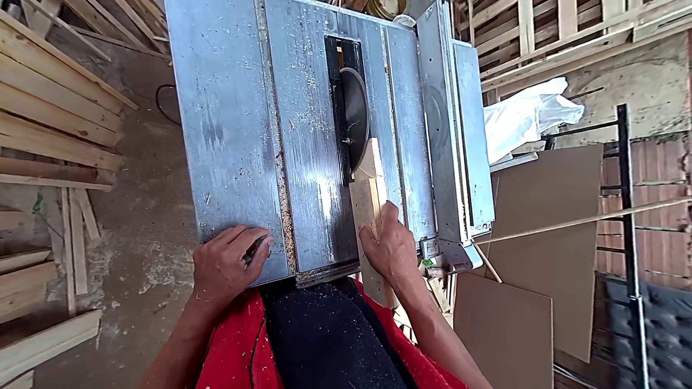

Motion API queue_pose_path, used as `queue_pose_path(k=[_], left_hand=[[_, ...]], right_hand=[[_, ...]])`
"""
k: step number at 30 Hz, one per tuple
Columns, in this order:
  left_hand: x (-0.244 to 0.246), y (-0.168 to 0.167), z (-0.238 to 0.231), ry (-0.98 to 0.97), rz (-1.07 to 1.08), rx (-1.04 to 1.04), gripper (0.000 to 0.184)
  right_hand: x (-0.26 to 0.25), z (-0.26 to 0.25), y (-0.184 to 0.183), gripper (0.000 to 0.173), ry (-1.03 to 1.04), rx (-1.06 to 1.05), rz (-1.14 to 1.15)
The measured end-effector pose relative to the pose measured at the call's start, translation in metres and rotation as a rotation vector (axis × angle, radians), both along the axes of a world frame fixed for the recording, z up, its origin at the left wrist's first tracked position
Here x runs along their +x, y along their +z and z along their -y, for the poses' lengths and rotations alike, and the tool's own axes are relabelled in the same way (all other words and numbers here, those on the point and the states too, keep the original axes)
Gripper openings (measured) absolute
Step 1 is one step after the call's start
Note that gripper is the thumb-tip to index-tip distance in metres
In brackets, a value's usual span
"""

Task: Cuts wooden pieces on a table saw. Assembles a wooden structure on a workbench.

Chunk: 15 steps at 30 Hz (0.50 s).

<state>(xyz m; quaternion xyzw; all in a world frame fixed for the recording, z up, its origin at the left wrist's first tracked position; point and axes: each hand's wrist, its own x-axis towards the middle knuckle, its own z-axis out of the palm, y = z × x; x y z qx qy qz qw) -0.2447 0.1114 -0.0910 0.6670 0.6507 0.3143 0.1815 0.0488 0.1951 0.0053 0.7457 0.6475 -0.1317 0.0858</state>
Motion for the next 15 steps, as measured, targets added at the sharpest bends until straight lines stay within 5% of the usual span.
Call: queue_pose_path(k=[15], left_hand=[[-0.003,-0.002,0.0,-0.015,0.06,0.017,0.029]], right_hand=[[-0.015,-0.005,0.0,0.067,-0.05,-0.014,0.043]])
